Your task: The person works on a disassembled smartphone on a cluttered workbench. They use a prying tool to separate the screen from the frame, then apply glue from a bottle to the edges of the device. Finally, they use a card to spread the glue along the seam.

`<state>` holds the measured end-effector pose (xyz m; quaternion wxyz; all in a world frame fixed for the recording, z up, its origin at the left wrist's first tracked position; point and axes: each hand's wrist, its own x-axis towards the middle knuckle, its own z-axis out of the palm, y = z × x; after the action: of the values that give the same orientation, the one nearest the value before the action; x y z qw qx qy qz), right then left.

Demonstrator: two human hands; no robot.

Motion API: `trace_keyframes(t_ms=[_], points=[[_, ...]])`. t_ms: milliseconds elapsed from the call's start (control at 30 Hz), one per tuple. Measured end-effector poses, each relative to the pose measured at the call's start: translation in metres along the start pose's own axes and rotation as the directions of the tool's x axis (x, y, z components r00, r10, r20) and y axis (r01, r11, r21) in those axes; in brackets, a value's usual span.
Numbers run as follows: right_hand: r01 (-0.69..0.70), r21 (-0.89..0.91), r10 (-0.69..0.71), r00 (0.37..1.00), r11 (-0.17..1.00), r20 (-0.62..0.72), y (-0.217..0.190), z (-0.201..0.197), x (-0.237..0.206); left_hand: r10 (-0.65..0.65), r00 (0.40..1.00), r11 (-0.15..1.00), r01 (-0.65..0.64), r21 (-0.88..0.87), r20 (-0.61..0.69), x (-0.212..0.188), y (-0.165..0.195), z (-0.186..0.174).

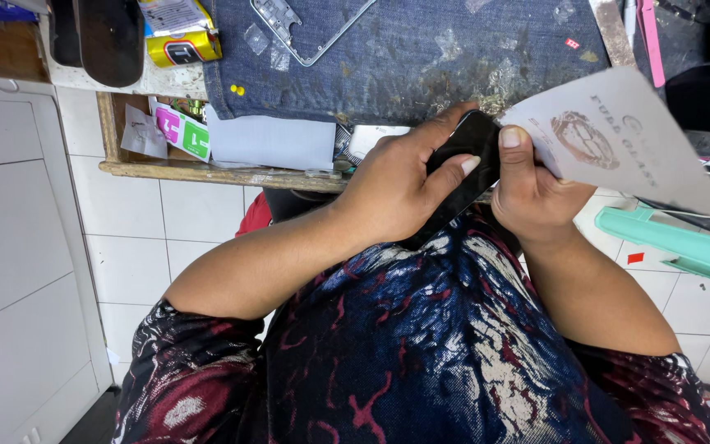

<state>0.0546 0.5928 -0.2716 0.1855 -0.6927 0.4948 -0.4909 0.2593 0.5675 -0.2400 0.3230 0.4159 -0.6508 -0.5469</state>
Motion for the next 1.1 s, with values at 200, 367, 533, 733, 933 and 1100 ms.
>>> trace_keyframes(t_ms=[200,367,533,733,933,1100], points=[[-0.073,0.045,0.074,0.997,0.996,-0.019,-0.002,0.007,0.003,0.051,0.999,0.998,-0.051,0.031,-0.007,0.001,-0.004,0.000],[-0.048,-0.050,0.047,0.999,0.998,-0.005,-0.001,0.012,0.000,-0.064,0.998,0.998,0.063,0.021,0.012,-0.001,-0.003,0.000],[-0.160,0.121,0.169,0.983,0.980,-0.066,0.002,0.024,-0.003,-0.006,1.000,0.999,0.007,0.043,-0.016,-0.001,-0.006,0.000],[-0.183,0.073,0.186,0.982,0.980,-0.037,0.001,0.026,-0.003,0.005,1.000,0.996,-0.002,0.095,-0.030,0.001,-0.009,0.000],[-0.119,0.086,0.122,0.992,0.989,-0.031,-0.003,0.026,0.003,-0.154,0.988,0.986,0.152,0.074,0.023,0.003,-0.006,-0.001],[-0.152,0.118,0.156,0.988,0.981,-0.021,-0.007,0.029,0.006,-0.045,0.999,0.995,0.047,0.088,-0.024,0.002,-0.005,-0.001]])
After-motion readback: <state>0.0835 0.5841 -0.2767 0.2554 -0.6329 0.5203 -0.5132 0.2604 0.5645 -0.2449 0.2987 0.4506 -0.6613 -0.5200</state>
